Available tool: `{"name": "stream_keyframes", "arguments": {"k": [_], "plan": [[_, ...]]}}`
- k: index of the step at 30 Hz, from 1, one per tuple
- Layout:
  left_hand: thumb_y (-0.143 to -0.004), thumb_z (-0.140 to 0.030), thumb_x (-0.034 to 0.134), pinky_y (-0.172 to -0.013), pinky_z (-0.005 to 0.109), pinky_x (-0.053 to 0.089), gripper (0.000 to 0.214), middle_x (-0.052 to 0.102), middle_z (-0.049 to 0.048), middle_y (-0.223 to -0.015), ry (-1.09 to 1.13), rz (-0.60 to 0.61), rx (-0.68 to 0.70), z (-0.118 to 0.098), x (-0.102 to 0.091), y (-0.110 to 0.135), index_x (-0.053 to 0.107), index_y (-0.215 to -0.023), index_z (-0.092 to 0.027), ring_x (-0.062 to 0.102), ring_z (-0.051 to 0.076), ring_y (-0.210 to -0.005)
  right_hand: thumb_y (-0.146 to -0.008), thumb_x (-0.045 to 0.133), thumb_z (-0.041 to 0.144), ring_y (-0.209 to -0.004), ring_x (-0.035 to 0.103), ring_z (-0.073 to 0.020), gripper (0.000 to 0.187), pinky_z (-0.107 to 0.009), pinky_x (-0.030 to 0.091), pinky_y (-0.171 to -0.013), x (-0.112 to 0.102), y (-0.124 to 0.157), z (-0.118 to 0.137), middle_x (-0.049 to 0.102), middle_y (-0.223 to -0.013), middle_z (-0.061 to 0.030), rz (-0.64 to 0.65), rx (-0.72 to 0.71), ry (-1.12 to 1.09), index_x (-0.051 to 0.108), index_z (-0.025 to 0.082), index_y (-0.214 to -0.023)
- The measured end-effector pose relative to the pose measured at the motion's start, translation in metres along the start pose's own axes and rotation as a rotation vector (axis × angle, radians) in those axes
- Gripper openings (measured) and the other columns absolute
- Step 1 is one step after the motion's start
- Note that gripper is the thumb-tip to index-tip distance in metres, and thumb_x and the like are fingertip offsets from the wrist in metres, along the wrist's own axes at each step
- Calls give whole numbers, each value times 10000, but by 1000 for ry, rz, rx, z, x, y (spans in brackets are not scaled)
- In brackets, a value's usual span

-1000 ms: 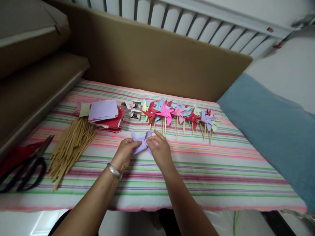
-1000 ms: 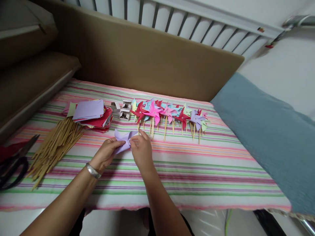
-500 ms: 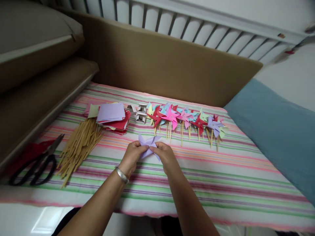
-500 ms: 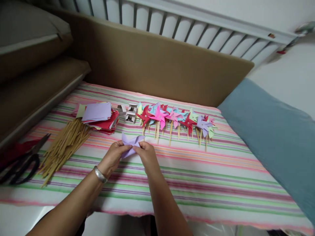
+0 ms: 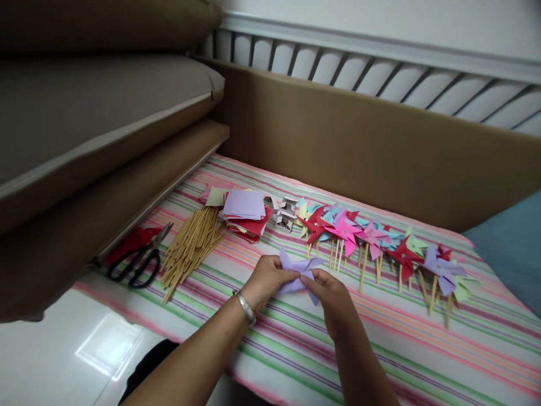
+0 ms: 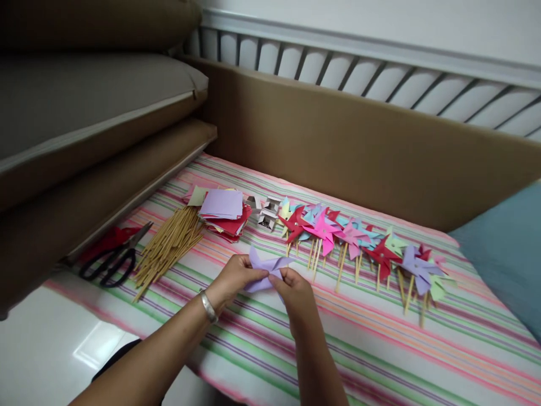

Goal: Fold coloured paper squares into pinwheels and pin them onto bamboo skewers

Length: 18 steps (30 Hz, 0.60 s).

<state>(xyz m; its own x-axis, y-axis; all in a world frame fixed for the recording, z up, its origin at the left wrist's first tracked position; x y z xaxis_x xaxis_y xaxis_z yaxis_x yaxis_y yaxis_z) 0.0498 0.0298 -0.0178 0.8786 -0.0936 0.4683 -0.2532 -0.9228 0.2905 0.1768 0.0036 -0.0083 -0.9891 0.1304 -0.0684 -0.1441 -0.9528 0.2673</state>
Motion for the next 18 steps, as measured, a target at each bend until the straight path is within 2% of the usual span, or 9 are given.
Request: {"name": "stream_keyframes", "arguments": {"k": [2, 5, 7, 9, 11, 14, 18], "plan": [[-491, -172, 752, -531, 218, 403, 149, 666, 14, -587, -24, -9, 33, -7, -4, 0, 713, -626, -122, 535, 102, -503, -579, 738, 435, -504, 512, -128, 334, -239, 390, -505, 0, 0, 2, 598, -533, 17, 3, -36, 16, 660, 158, -747], [-526, -183, 745, -530, 225, 418, 143, 685, 30, -617, -13, -66, 86, -25, -20, -2, 714, -650, -118, 564, 117, -518, -671, 657, 479, -660, 606, -169, 357, -280, 474, -649, -4, -9, 1, 683, -706, -35, -18, -140, 85, 673, 158, -826], [-535, -200, 757, -585, 242, 454, 189, 706, 48, -666, 76, -118, 133, -43, -35, -3, 720, -700, -115, 603, 134, -569, -762, 547, 470, -748, 642, -190, 384, -308, 495, -718, -5, -23, 2, 708, -799, -71, -73, -212, 284, 673, 143, -919], [-528, -206, 776, -647, 255, 477, 239, 721, 57, -715, 202, -178, 208, -61, -53, -3, 719, -742, -116, 633, 149, -632, -829, 434, 405, -785, 660, -189, 385, -304, 504, -726, 2, -42, 7, 715, -857, -88, -147, -299, 657, 675, 136, -963], [-536, -200, 778, -705, 259, 486, 273, 731, 53, -765, 324, -210, 282, -76, -69, -2, 715, -790, -124, 651, 151, -687, -822, 459, 323, -892, 645, -191, 311, -298, 481, -797, 14, -65, 16, 707, -953, -80, -169, -335, 806, 693, 161, -947], [-541, -173, 774, -731, 253, 493, 270, 734, 39, -770, 448, -257, 341, -89, -87, 0, 706, -799, -132, 663, 151, -723, -826, 470, 217, -997, 608, -198, 259, -302, 439, -857, 39, -101, 31, 684, -1035, -64, -157, -344, 1015, 703, 203, -937], [-542, -149, 768, -749, 248, 492, 247, 734, 19, -772, 504, -292, 391, -95, -96, 3, 699, -779, -147, 668, 146, -738, -838, 511, 173, -1010, 599, -255, 191, -365, 440, -842, 61, -144, 41, 664, -1007, -139, -151, -220, 1283, 687, 132, -899]]}}
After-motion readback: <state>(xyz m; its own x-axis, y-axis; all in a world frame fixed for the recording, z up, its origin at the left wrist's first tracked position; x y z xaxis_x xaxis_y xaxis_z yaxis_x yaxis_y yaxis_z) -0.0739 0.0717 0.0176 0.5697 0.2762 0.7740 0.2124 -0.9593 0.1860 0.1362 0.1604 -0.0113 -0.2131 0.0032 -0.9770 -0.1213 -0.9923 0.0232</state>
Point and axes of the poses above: each hand's wrist, its own y-axis away from the middle knuckle, its own x-axis out of the palm, z = x × y, the point moved 4 cm from there along -y, towards the middle knuckle
